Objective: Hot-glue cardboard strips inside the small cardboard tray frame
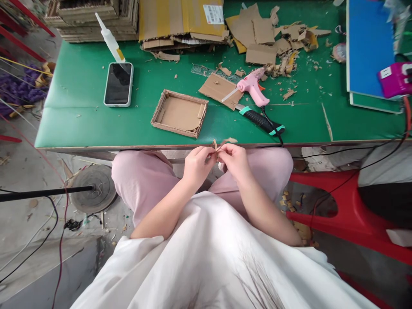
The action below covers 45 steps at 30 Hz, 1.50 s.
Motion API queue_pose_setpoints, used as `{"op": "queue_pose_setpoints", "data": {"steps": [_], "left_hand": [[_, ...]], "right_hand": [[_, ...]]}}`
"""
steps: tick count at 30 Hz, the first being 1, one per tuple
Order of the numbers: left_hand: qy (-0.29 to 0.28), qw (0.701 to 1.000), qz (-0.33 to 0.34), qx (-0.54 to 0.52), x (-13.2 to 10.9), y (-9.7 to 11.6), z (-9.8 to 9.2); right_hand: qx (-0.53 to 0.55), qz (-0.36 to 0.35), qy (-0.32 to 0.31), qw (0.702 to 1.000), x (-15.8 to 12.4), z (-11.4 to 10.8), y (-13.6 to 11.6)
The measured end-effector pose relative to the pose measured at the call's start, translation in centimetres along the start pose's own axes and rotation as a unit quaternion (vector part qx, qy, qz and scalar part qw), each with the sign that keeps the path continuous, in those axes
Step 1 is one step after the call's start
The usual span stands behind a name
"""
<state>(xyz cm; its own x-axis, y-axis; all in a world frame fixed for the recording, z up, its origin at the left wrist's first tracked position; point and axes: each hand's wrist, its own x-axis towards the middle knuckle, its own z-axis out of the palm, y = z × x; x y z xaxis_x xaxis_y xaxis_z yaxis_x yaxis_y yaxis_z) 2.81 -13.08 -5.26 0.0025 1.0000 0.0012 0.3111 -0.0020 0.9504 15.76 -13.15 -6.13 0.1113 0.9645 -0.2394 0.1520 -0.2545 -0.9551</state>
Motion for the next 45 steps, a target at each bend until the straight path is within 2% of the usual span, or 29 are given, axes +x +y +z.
{"op": "queue_pose_setpoints", "data": {"steps": [6, 11, 17, 22, 27, 32, 36, 41, 45], "left_hand": [[-0.033, 0.999, -0.018, -0.037, 0.4, -0.8, -0.1], [-0.048, 0.997, -0.037, -0.047, 0.5, -1.3, -0.1], [-0.034, 0.999, -0.020, 0.012, 0.3, -0.5, -0.2], [-0.016, 0.999, 0.010, 0.043, 0.1, 0.2, -0.2], [-0.036, 0.999, -0.008, 0.004, 0.4, -0.5, -0.3], [-0.062, 0.997, -0.031, -0.043, 0.7, -1.3, -0.3], [-0.049, 0.998, -0.023, -0.032, 0.3, -1.0, -0.2], [-0.010, 1.000, 0.012, -0.003, -0.2, -0.2, 0.1], [-0.018, 0.999, 0.004, -0.026, 0.0, -0.4, 0.2]], "right_hand": [[0.002, 0.000, -0.017, 1.000, 0.0, -0.1, 0.2], [-0.035, -0.026, 0.009, 0.999, -0.1, -0.3, -0.5], [-0.058, -0.034, 0.022, 0.997, -0.5, -0.2, -1.3], [-0.029, -0.014, 0.009, 0.999, -0.1, 0.0, -0.4], [-0.007, -0.007, -0.015, 1.000, 0.0, 0.0, 0.3], [-0.040, -0.030, 0.001, 0.999, -0.4, -0.4, -0.7], [-0.051, -0.032, 0.012, 0.998, -0.5, -0.3, -1.2], [-0.021, -0.008, -0.001, 1.000, -0.2, -0.1, -0.4], [0.000, 0.006, -0.018, 1.000, 0.0, -0.2, 0.1]]}}
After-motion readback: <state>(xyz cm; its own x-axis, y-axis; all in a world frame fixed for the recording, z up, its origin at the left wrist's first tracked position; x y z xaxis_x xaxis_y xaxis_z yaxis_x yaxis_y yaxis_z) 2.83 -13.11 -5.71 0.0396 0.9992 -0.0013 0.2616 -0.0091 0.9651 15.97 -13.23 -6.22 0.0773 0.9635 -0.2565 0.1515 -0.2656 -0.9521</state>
